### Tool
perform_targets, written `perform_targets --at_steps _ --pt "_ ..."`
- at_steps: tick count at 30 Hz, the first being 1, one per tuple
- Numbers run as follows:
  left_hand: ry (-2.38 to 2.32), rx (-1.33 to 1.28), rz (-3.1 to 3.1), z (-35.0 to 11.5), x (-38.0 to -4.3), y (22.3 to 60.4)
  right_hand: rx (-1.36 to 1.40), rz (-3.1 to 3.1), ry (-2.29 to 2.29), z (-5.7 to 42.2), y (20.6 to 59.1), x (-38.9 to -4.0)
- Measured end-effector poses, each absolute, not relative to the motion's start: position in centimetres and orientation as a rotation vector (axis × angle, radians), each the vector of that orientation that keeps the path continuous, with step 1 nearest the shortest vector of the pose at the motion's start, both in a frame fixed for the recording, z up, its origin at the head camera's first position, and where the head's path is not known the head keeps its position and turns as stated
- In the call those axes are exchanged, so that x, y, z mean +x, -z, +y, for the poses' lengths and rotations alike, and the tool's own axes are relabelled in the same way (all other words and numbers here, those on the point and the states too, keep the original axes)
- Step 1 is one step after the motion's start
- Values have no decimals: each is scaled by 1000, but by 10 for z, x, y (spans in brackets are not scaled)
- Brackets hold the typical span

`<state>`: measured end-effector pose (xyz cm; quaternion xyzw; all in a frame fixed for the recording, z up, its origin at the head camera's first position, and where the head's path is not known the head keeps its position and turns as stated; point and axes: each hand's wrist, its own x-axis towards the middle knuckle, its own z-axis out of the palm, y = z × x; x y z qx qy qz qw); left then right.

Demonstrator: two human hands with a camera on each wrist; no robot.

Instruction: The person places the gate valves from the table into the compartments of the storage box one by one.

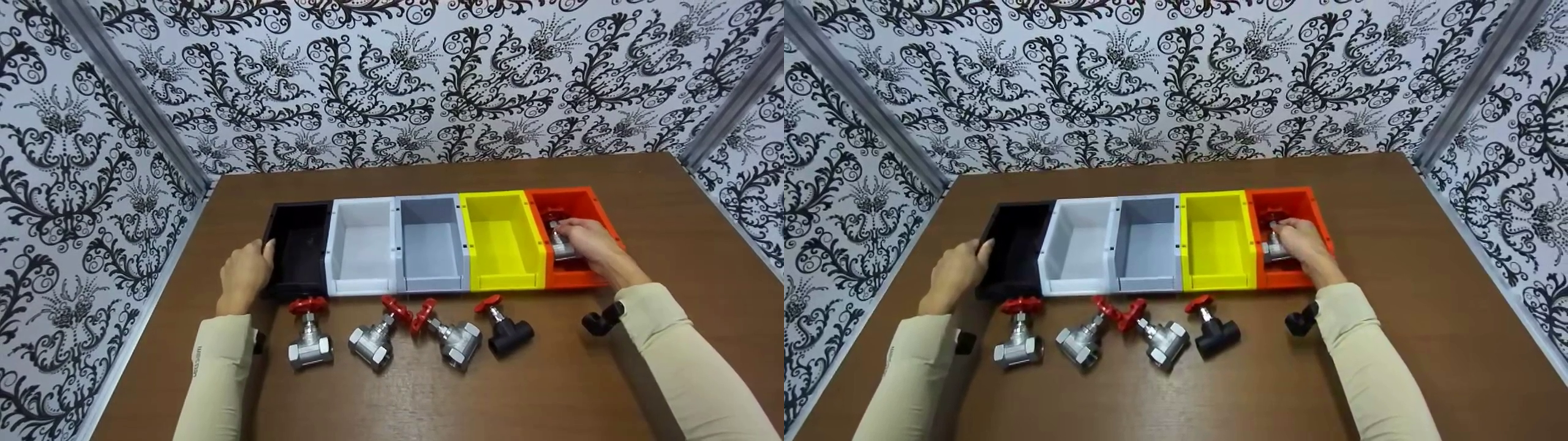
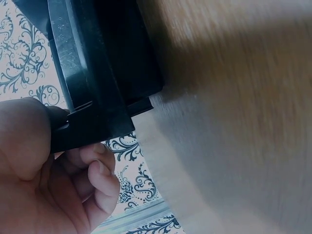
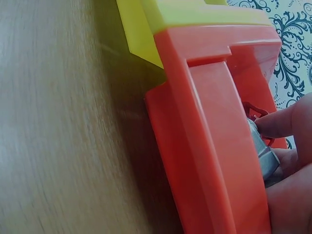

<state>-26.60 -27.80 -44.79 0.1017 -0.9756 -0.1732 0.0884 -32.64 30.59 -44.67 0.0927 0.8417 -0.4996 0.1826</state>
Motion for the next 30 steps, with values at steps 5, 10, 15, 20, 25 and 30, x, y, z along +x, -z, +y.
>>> perform_targets --at_steps 5,10,15,20,25,30 --pt "520 300 -2907 -278 -265 450 262 2357 1395 307 448 -326" --pt "518 310 -2918 -278 -265 449 236 2404 1361 307 449 -325" --pt "511 305 -2911 -278 -266 448 212 2457 1348 306 449 -326" --pt "514 300 -2904 -278 -265 447 222 2464 1332 306 449 -326" --pt "514 296 -2899 -277 -265 448 237 2454 1328 305 448 -326" --pt "520 310 -2890 -277 -265 448 241 2445 1334 305 447 -325"
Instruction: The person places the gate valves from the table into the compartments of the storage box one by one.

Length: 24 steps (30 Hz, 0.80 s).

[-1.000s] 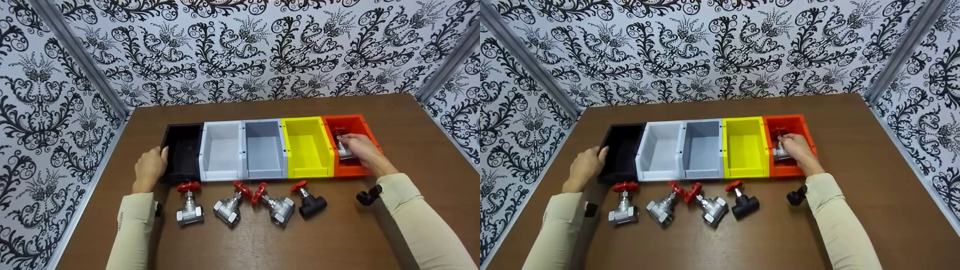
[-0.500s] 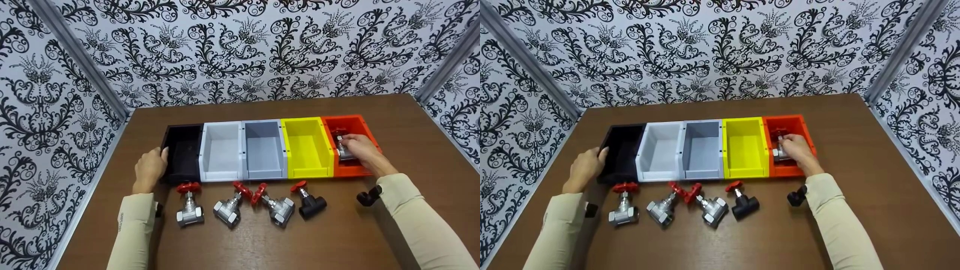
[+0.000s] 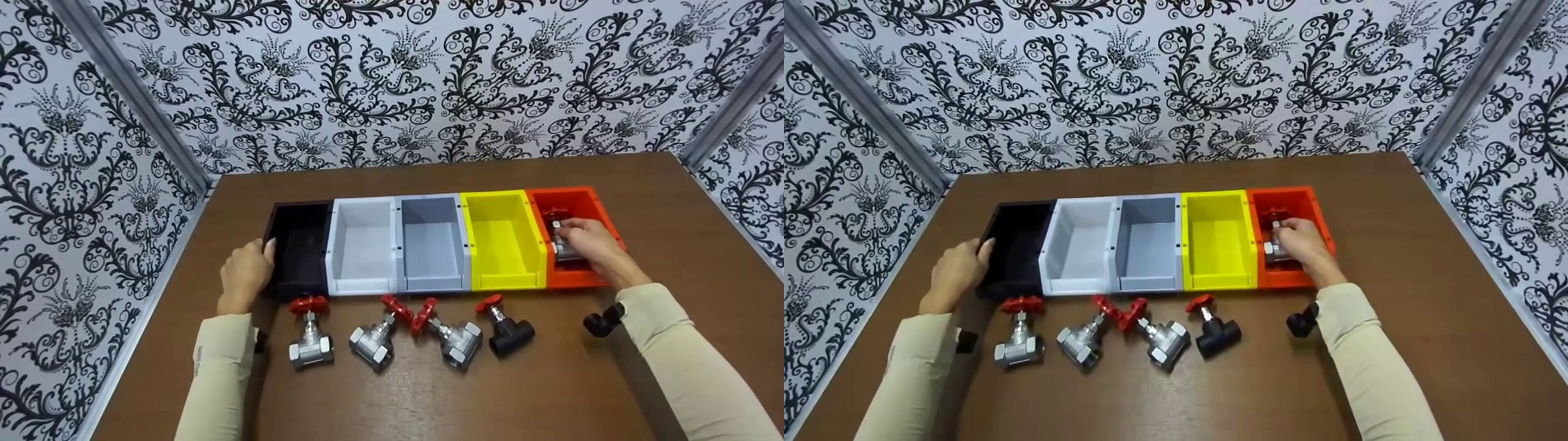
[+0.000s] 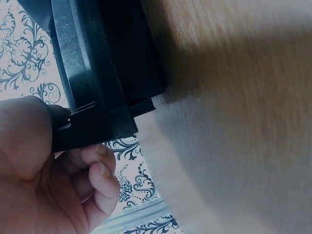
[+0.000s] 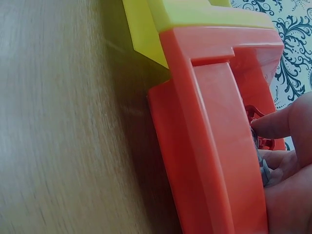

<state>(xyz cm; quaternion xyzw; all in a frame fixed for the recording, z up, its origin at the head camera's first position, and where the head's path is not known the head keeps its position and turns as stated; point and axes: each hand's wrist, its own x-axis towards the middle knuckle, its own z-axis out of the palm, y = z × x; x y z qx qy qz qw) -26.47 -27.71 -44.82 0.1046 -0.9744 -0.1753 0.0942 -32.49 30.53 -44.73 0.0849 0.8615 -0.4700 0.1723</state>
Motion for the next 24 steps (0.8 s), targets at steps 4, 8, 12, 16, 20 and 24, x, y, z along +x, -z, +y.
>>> perform_targets --at_steps 4,8,12,16,20,24 --pt "532 324 -2900 -277 -264 448 243 2446 1330 305 447 -325" --pt "557 346 -2897 -277 -264 447 232 2451 1332 306 448 -325" --pt "546 356 -2868 -277 -265 446 211 2469 1330 307 449 -325" --pt "509 348 -2861 -277 -265 444 212 2471 1326 307 449 -325" --pt "488 343 -2882 -277 -263 439 227 2453 1333 305 448 -326" --pt "484 346 -2926 -278 -262 432 233 2448 1342 304 448 -325"
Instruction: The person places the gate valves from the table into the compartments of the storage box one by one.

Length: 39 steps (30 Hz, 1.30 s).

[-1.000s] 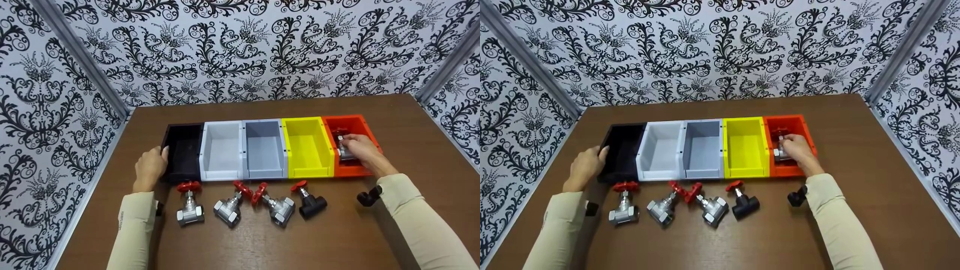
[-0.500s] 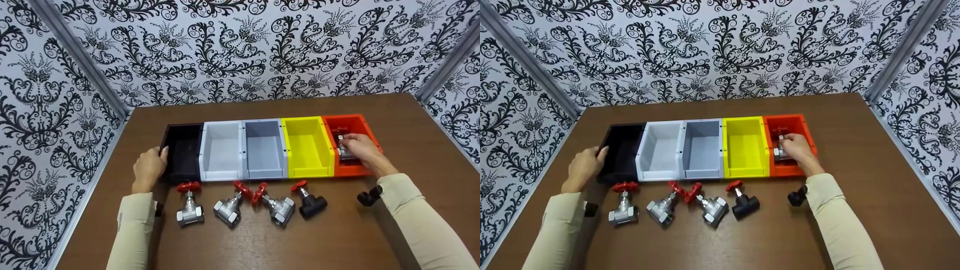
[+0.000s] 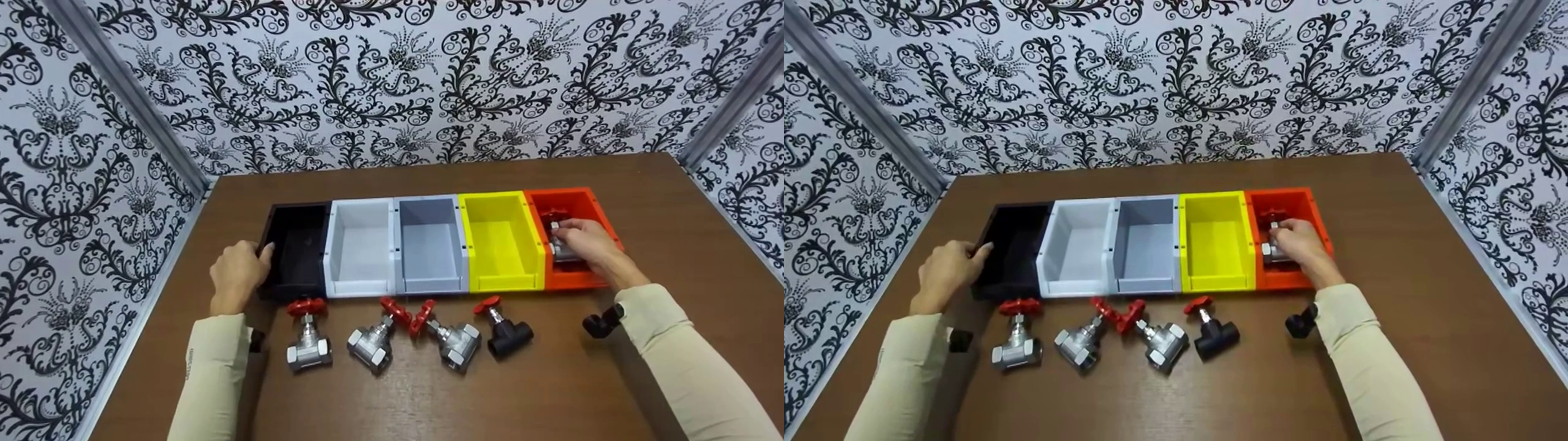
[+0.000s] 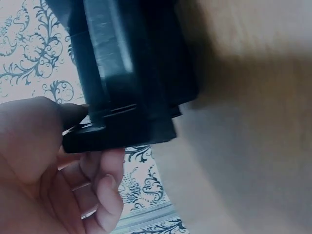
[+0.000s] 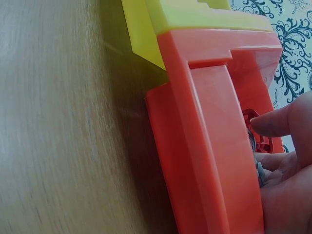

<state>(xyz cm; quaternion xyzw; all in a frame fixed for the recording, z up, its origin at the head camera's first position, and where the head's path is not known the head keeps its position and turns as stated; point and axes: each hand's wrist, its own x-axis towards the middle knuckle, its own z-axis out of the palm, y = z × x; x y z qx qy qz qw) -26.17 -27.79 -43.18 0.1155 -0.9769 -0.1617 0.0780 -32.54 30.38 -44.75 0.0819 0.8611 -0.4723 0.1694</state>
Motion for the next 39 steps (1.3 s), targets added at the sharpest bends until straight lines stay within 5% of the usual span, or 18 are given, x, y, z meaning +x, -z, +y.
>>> perform_targets --at_steps 39 --pt "666 72 -2959 -291 -249 429 241 2439 1351 304 443 -320"
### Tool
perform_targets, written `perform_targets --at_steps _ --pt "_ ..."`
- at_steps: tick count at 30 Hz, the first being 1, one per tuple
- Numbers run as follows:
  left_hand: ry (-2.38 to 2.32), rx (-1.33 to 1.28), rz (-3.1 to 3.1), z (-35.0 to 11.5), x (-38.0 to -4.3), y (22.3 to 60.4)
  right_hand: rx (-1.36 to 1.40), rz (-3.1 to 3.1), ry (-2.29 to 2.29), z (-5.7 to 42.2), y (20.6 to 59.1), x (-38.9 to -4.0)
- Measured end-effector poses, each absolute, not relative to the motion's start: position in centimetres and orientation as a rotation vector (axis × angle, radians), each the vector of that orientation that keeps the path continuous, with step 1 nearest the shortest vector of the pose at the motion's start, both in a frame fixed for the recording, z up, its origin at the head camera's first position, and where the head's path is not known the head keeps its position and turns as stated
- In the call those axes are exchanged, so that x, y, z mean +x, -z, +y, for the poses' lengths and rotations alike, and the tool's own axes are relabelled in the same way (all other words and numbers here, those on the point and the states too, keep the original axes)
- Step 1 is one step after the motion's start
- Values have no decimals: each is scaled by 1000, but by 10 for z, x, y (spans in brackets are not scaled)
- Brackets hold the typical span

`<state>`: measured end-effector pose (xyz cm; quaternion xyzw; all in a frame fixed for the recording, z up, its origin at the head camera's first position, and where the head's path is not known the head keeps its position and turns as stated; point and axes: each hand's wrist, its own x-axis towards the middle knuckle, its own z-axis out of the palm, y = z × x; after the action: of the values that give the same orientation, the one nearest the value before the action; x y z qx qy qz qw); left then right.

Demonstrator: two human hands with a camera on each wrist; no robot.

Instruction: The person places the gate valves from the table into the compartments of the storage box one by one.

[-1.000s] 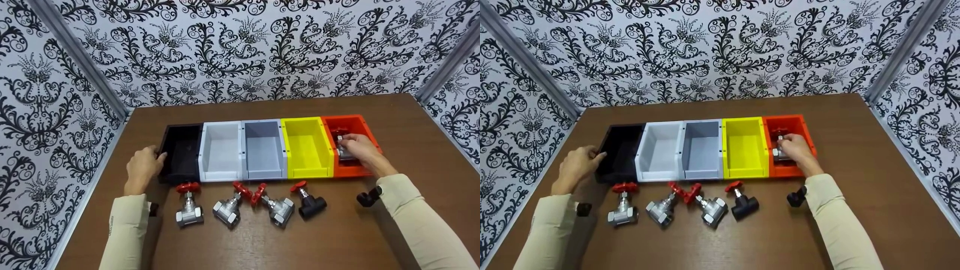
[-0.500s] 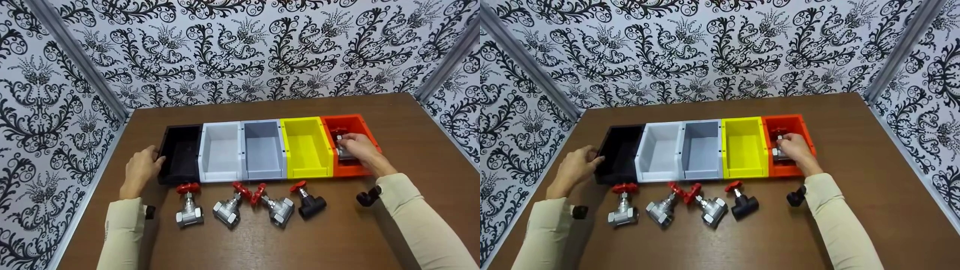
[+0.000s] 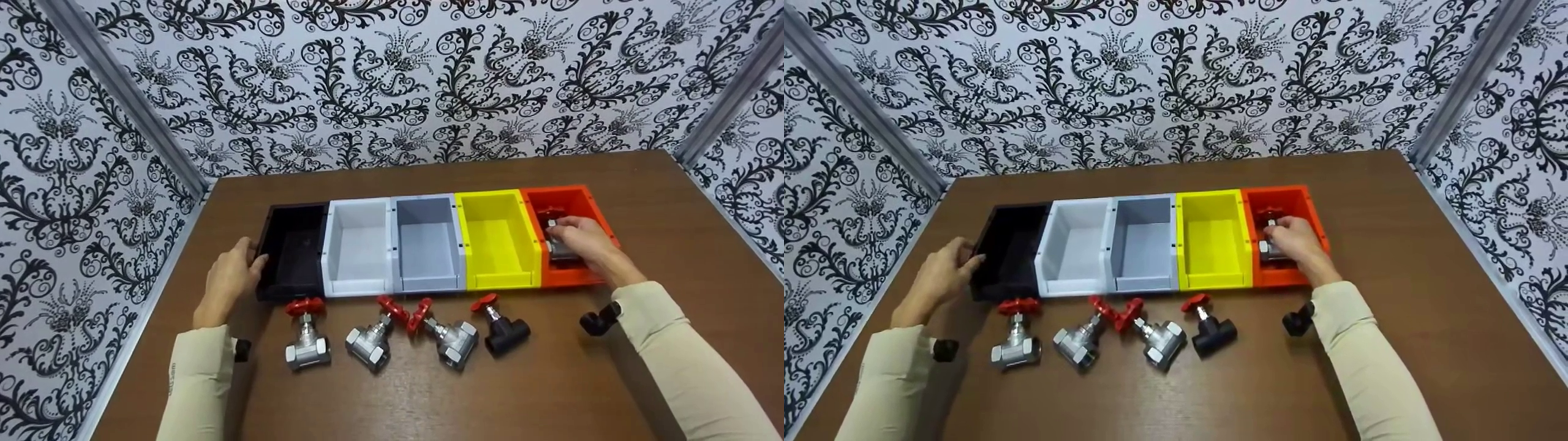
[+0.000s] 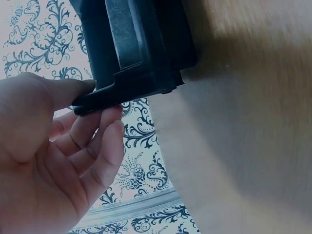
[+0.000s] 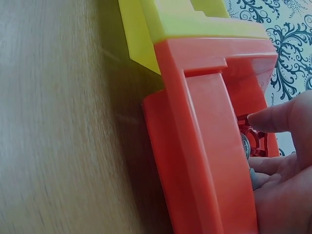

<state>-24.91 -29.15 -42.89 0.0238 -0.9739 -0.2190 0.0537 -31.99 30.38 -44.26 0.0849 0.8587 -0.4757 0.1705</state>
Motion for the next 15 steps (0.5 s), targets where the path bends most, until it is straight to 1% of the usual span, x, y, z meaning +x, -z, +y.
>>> perform_targets --at_steps 15 --pt "710 85 -2966 -294 -251 431 206 2447 1328 304 440 -320"
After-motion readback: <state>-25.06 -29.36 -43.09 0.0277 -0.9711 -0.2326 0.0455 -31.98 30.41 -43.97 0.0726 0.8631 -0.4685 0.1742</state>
